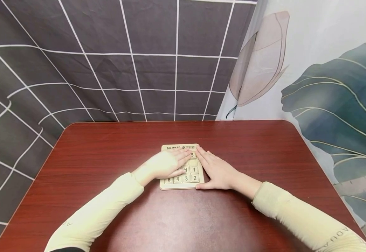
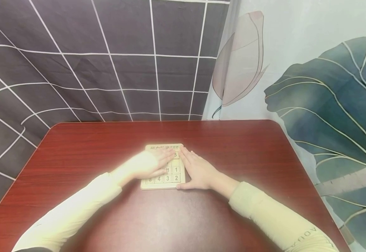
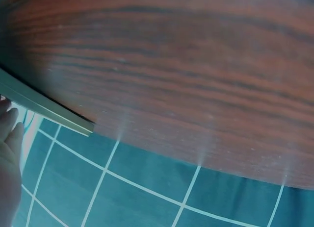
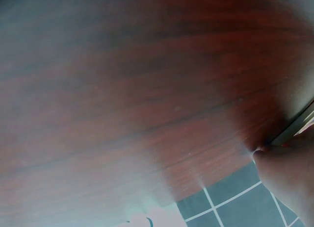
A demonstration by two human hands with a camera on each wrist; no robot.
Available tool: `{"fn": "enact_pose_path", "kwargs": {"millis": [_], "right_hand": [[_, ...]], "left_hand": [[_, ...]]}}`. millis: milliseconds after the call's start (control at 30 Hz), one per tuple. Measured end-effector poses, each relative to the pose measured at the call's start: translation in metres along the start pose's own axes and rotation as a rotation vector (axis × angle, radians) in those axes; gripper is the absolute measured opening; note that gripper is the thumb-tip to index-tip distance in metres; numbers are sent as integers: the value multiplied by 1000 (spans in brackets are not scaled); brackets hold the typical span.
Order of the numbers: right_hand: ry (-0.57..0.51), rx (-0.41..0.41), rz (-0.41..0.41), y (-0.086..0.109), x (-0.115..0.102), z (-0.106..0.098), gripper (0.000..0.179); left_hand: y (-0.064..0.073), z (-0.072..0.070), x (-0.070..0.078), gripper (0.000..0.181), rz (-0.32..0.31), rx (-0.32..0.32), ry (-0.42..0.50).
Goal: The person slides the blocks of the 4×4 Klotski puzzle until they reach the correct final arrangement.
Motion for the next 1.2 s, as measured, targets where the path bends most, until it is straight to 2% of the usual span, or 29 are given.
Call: {"fn": "enact_pose_path", "kwargs": {"millis": [200,433,633,867,1200], "right_hand": [[6,-9,4,0,1,2,119],[5,-5,-1,-1,1,2,120],[-1,1,5,1,2,3,119],[0,12,-4,3,1,4,120],[15,12,-13,1,1,3,120]], "left_hand": [[3,-4,7,62,43,26,-36],[16,-20,34,58,157,127,-90],[20,-21,47,59,169,158,-127],[17,-20,48,56,169,129,-129],[9,-9,28,56,89,75,-92]]}}
Point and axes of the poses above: each hand's wrist, its own y-axis away from the middle knuckle, its own z-axis out of the palm, x = y × z, the point moved 9 cm from there along -y, towards the middle knuckle, and after that the axes turned 9 degrees about -y, right-handed, at the moved point
